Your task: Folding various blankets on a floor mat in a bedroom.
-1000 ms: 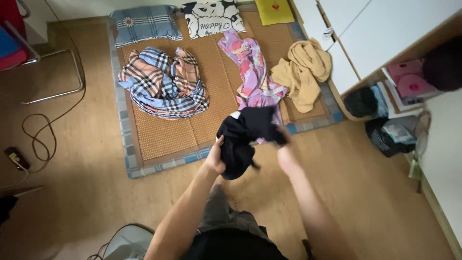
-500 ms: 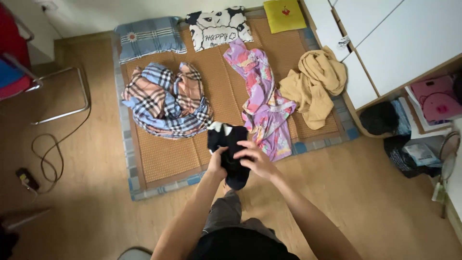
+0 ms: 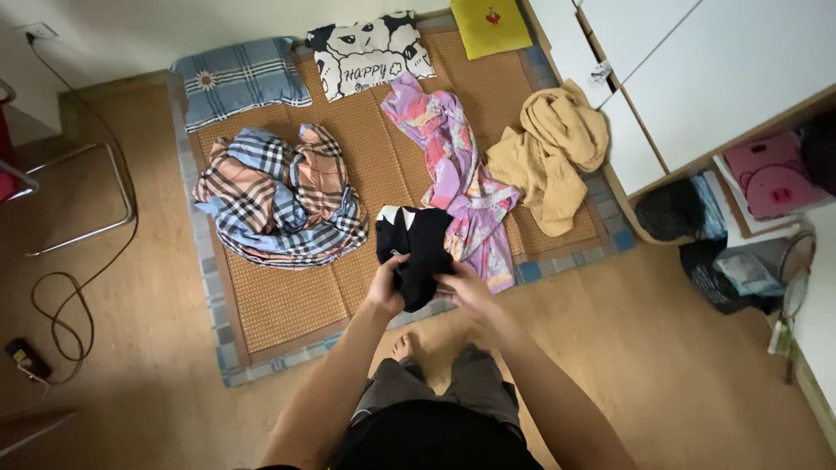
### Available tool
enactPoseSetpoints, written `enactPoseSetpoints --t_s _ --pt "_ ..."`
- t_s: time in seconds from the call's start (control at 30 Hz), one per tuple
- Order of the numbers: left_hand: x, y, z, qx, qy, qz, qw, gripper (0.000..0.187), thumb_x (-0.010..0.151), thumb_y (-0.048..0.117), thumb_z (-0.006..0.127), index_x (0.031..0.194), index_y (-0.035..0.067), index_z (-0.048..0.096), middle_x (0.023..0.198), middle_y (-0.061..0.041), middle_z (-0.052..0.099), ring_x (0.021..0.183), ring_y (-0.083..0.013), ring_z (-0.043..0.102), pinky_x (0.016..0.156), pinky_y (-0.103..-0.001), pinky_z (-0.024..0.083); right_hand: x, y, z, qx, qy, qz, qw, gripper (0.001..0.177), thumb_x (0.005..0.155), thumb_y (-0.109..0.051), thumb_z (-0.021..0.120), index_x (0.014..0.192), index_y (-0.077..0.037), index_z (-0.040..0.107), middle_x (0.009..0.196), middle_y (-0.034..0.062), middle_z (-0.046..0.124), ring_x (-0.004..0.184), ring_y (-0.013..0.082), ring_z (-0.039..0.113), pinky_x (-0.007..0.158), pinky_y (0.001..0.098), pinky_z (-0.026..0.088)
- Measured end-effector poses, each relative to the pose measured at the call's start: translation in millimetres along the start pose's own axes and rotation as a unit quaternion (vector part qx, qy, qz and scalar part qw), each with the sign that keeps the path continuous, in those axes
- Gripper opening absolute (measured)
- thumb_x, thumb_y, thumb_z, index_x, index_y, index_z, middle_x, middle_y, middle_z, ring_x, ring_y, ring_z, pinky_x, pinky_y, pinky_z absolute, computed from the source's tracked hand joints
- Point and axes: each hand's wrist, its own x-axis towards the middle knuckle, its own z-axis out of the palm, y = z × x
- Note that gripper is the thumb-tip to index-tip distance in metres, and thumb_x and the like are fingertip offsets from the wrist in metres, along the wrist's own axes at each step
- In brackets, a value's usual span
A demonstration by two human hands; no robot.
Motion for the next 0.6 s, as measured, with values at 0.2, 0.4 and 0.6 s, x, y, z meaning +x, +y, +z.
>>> enactPoseSetpoints --t_s 0.2,0.4,0.6 --pt "21 -3 10 0.028 0.05 0.077 0.995 0.046 0.094 0.025 0.064 0.132 -0.001 0.062 0.13 -0.012 0.07 0.118 -0.0297 0.066 0.111 -0.044 0.046 54 20 -71 0.083 0.059 -0.051 0.993 0.03 0.094 0.002 0.059 0.124 -0.001 0.054 0.106 0.0111 0.068 0.095 0.0279 0.069 0.087 0.0435 0.057" --pt "60 -18 -2 -0.029 0.079 0.137 0.987 0.043 0.098 0.026 0.06 0.131 -0.001 0.062 0.129 -0.014 0.069 0.118 -0.0328 0.063 0.109 -0.047 0.047 25 -39 -62 0.041 0.079 0.023 0.996 0.057 0.09 -0.002 0.055 0.144 -0.017 0.046 0.107 0.0059 0.065 0.092 0.021 0.066 0.089 0.0427 0.056" --pt "90 -36 -31 -0.095 0.114 0.233 0.961 0.039 0.1 0.016 0.058 0.136 0.0 0.056 0.132 -0.015 0.066 0.121 -0.0336 0.063 0.112 -0.049 0.045 17 -58 -104 0.033 0.022 0.06 0.997 0.059 0.096 -0.009 0.056 0.151 -0.016 0.036 0.127 0.0169 0.064 0.111 0.0297 0.068 0.097 0.0469 0.055"
